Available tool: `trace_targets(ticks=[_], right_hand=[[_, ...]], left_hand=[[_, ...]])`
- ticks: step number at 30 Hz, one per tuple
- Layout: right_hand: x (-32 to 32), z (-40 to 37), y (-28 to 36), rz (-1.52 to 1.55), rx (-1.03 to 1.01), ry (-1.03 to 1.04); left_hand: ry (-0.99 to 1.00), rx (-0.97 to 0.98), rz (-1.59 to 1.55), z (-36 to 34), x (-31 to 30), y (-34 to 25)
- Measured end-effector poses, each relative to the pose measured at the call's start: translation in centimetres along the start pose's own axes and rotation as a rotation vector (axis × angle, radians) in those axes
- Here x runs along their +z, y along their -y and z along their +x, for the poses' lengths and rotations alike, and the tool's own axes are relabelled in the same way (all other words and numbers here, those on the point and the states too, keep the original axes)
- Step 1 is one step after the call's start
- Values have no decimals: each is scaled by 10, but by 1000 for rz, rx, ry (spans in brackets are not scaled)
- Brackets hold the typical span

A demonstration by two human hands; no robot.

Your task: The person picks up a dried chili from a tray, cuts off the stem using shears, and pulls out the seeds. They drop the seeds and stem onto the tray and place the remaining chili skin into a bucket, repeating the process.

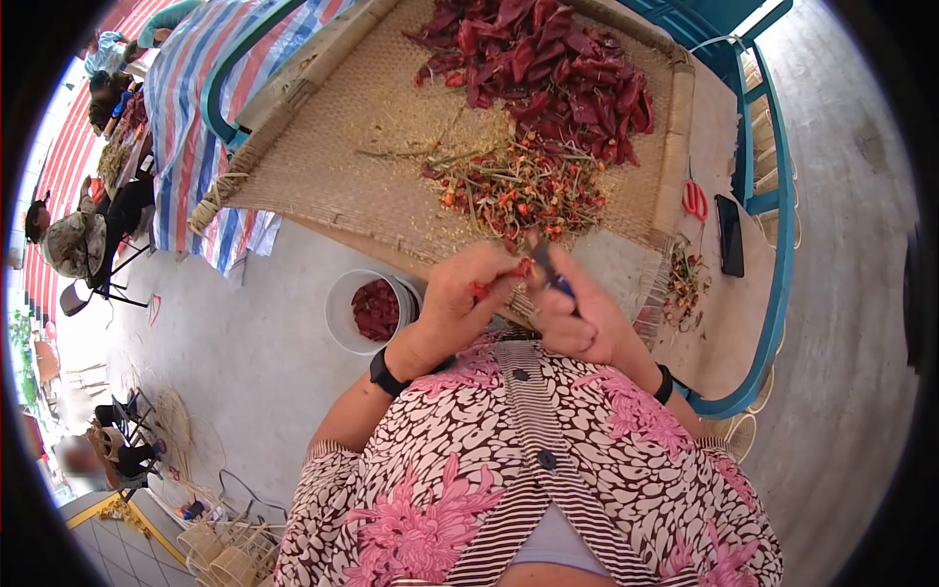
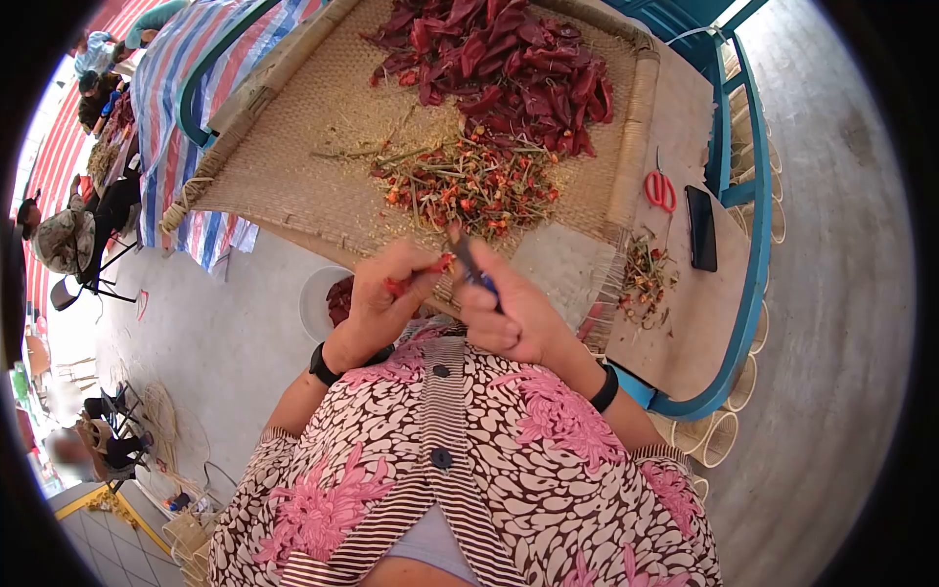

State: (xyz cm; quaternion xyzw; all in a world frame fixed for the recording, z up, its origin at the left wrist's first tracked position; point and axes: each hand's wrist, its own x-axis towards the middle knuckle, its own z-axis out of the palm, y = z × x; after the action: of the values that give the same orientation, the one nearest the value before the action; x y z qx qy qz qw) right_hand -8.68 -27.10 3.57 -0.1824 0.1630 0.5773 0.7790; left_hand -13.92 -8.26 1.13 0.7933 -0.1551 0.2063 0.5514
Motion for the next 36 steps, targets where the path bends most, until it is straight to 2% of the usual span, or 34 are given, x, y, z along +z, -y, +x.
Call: trace_targets(ticks=[3, 6, 9, 11, 12, 15, 17, 19, 21, 23, 25, 27, 29, 33, 36], right_hand=[[4, -10, 29, 31, -304, 97], [-7, -12, 35, 58, -221, 55], [-16, -14, 39, 158, -170, -3], [-19, -13, 40, 185, -177, -17], [-20, -14, 40, 182, -191, -13], [-28, -11, 39, 155, -178, -25], [-25, -9, 36, 162, -166, -69], [-19, -6, 34, 166, -135, -78], [-16, -5, 33, 151, -130, -78], [-14, -7, 32, 117, -153, -63], [-12, -10, 31, 82, -211, -88], [-16, -13, 28, 51, -250, -112], [-23, -14, 28, 15, -275, -125], [-22, -16, 23, -46, -328, -165], [-19, -16, 22, -91, -364, -193]], left_hand=[[123, -159, -81, -16, 0, -7], [-13, -375, -282, -45, 0, 7], [-346, -761, -511, -64, -30, 2], [-515, -727, -270, -87, -56, 27], [-569, -775, -201, -96, -69, 37], [-469, -926, 11, -160, -100, 120], [-382, -899, 261, -218, -104, 195], [-287, -943, 389, -237, -106, 222], [-188, -1067, 401, -251, -107, 239], [-208, -1141, 407, -264, -116, 264], [-388, -1145, 394, -232, -132, 243], [-298, -1036, 372, -203, -169, 221], [-227, -1010, 404, -156, -193, 170], [-261, -837, 137, -67, -199, 63], [-164, -671, 127, -22, -190, 16]])
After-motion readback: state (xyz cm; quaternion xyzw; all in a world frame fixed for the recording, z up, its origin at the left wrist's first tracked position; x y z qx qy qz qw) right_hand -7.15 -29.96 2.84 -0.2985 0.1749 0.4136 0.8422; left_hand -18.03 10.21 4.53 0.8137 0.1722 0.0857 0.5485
